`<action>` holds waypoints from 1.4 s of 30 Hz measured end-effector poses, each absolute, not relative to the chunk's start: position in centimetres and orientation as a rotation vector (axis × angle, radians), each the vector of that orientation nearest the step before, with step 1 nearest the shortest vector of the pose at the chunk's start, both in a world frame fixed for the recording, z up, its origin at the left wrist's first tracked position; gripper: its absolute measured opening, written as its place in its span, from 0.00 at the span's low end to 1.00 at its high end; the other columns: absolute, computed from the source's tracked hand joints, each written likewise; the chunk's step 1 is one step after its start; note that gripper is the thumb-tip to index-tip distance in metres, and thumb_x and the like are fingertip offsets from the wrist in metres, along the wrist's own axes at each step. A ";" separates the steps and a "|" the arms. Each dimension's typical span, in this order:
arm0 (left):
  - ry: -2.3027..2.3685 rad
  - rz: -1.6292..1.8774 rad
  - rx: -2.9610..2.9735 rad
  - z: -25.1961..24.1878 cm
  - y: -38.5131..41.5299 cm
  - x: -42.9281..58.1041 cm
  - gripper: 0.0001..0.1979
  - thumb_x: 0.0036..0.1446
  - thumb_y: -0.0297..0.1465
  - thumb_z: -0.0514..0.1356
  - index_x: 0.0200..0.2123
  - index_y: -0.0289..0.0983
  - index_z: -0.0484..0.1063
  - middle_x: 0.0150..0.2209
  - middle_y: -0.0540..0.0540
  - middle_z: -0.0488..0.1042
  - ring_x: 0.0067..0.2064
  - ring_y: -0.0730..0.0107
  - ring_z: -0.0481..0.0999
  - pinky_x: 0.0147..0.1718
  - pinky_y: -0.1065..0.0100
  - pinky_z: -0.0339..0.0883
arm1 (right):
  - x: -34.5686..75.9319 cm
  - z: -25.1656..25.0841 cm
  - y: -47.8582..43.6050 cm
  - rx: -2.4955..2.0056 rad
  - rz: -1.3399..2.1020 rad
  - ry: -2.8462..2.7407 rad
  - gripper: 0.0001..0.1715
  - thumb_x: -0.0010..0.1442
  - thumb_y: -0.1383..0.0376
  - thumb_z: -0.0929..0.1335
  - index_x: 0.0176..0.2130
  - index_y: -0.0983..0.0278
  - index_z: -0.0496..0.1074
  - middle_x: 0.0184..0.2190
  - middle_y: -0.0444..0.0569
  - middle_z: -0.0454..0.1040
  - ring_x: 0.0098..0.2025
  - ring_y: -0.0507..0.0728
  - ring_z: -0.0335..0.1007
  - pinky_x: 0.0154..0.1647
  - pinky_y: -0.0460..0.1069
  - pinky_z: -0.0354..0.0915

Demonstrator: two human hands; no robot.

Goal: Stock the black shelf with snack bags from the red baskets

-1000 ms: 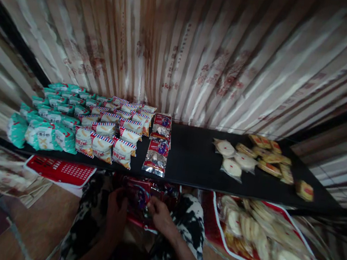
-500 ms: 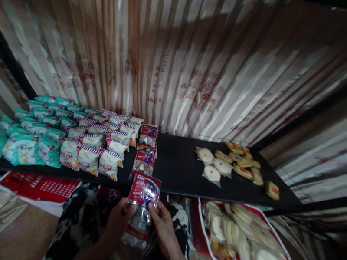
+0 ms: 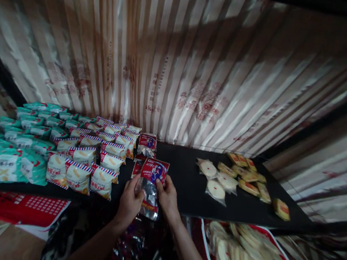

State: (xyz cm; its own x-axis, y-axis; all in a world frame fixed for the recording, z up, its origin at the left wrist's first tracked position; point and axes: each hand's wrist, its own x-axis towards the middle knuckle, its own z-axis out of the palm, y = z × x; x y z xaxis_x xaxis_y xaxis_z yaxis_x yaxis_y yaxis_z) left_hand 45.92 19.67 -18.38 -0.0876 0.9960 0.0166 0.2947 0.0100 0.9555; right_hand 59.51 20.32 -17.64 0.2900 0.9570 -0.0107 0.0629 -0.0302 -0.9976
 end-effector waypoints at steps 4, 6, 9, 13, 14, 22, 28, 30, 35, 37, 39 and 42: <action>1.587 1.050 1.549 -18.1 22.9 46.6 0.24 0.50 0.24 0.54 0.53 0.35 0.66 0.50 0.40 0.68 0.52 0.64 0.69 0.54 0.63 0.61 | 60.0 -18.5 25.2 -1.451 0.908 -1.117 0.18 0.54 0.55 0.65 0.41 0.64 0.67 0.33 0.48 0.75 0.34 0.56 0.71 0.37 0.50 0.66; 1.661 1.000 1.593 -18.2 24.1 46.9 0.23 0.51 0.23 0.54 0.52 0.33 0.66 0.51 0.38 0.68 0.54 0.62 0.67 0.55 0.63 0.59 | 60.0 -18.8 27.1 -1.508 0.865 -1.167 0.18 0.55 0.57 0.64 0.43 0.65 0.67 0.35 0.49 0.75 0.36 0.56 0.71 0.39 0.50 0.66; 1.763 0.929 1.672 -18.5 25.5 47.4 0.23 0.52 0.23 0.55 0.52 0.33 0.67 0.51 0.38 0.68 0.55 0.60 0.66 0.56 0.62 0.58 | 59.9 -19.1 29.2 -1.625 0.785 -1.225 0.18 0.56 0.61 0.62 0.46 0.66 0.67 0.38 0.51 0.76 0.38 0.56 0.72 0.42 0.50 0.65; 1.860 0.849 1.722 -18.9 26.9 47.8 0.22 0.53 0.22 0.53 0.53 0.33 0.67 0.50 0.38 0.69 0.54 0.58 0.65 0.54 0.61 0.59 | 59.7 -19.5 30.7 -1.816 0.654 -1.316 0.18 0.57 0.63 0.62 0.47 0.65 0.68 0.38 0.51 0.75 0.38 0.57 0.72 0.40 0.49 0.64; 1.874 0.841 1.729 -19.1 27.1 47.9 0.22 0.53 0.22 0.53 0.53 0.34 0.67 0.50 0.39 0.69 0.54 0.58 0.65 0.54 0.61 0.59 | 59.6 -19.7 30.9 -1.852 0.615 -1.333 0.18 0.57 0.64 0.62 0.48 0.65 0.68 0.38 0.51 0.75 0.38 0.57 0.71 0.40 0.49 0.64; 1.901 0.785 1.764 -19.7 28.1 48.7 0.22 0.53 0.22 0.54 0.53 0.35 0.66 0.51 0.39 0.68 0.54 0.60 0.65 0.53 0.62 0.59 | 58.9 -20.8 31.7 -2.041 0.374 -1.390 0.30 0.57 0.64 0.62 0.58 0.69 0.58 0.47 0.59 0.69 0.49 0.63 0.65 0.47 0.52 0.62; 2.014 0.734 1.835 -20.2 28.2 49.1 0.22 0.53 0.25 0.53 0.52 0.34 0.66 0.54 0.37 0.66 0.55 0.56 0.65 0.53 0.58 0.58 | 58.9 -21.3 31.5 -2.048 0.342 -1.462 0.32 0.58 0.64 0.62 0.61 0.63 0.55 0.48 0.55 0.68 0.51 0.62 0.62 0.50 0.53 0.60; 2.046 0.724 1.845 -20.3 28.5 49.2 0.22 0.54 0.26 0.53 0.53 0.31 0.65 0.56 0.34 0.64 0.57 0.54 0.63 0.54 0.57 0.57 | 59.0 -21.6 31.5 -2.042 0.322 -1.468 0.30 0.58 0.63 0.62 0.59 0.65 0.58 0.49 0.57 0.67 0.51 0.62 0.61 0.52 0.54 0.59; 2.056 0.735 1.856 -20.0 29.6 49.5 0.24 0.55 0.29 0.52 0.56 0.29 0.61 0.56 0.33 0.65 0.56 0.54 0.65 0.53 0.59 0.57 | 59.5 -22.6 31.8 -1.968 0.296 -1.481 0.26 0.58 0.64 0.61 0.55 0.67 0.63 0.51 0.57 0.66 0.53 0.62 0.59 0.53 0.54 0.58; 2.079 0.713 1.840 -19.8 29.9 49.6 0.25 0.54 0.29 0.53 0.55 0.30 0.62 0.53 0.35 0.69 0.54 0.54 0.66 0.50 0.59 0.59 | 59.6 -23.0 31.9 -1.963 0.308 -1.466 0.26 0.57 0.64 0.62 0.55 0.67 0.64 0.51 0.58 0.66 0.52 0.62 0.60 0.52 0.54 0.59; 2.103 0.676 1.821 -19.5 30.1 49.7 0.24 0.53 0.29 0.53 0.54 0.30 0.63 0.50 0.36 0.71 0.52 0.54 0.67 0.49 0.59 0.59 | 59.8 -23.2 32.0 -1.956 0.319 -1.461 0.25 0.57 0.64 0.62 0.54 0.68 0.65 0.51 0.58 0.67 0.52 0.62 0.60 0.53 0.54 0.58; 2.119 0.654 1.813 -19.1 30.3 49.9 0.22 0.53 0.30 0.53 0.52 0.30 0.65 0.49 0.37 0.72 0.50 0.54 0.68 0.48 0.59 0.59 | 59.9 -23.3 32.0 -1.928 0.328 -1.452 0.25 0.57 0.64 0.62 0.53 0.68 0.66 0.50 0.57 0.68 0.53 0.62 0.61 0.53 0.54 0.58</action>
State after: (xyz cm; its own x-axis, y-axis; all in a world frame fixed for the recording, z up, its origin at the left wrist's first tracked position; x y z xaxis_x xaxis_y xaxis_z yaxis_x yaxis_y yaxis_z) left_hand 49.86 30.34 -19.13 -0.1758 0.9811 0.0806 0.8560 0.1119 0.5047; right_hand 59.87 32.02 -23.29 0.3422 0.9183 0.1990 0.7440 -0.1355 -0.6543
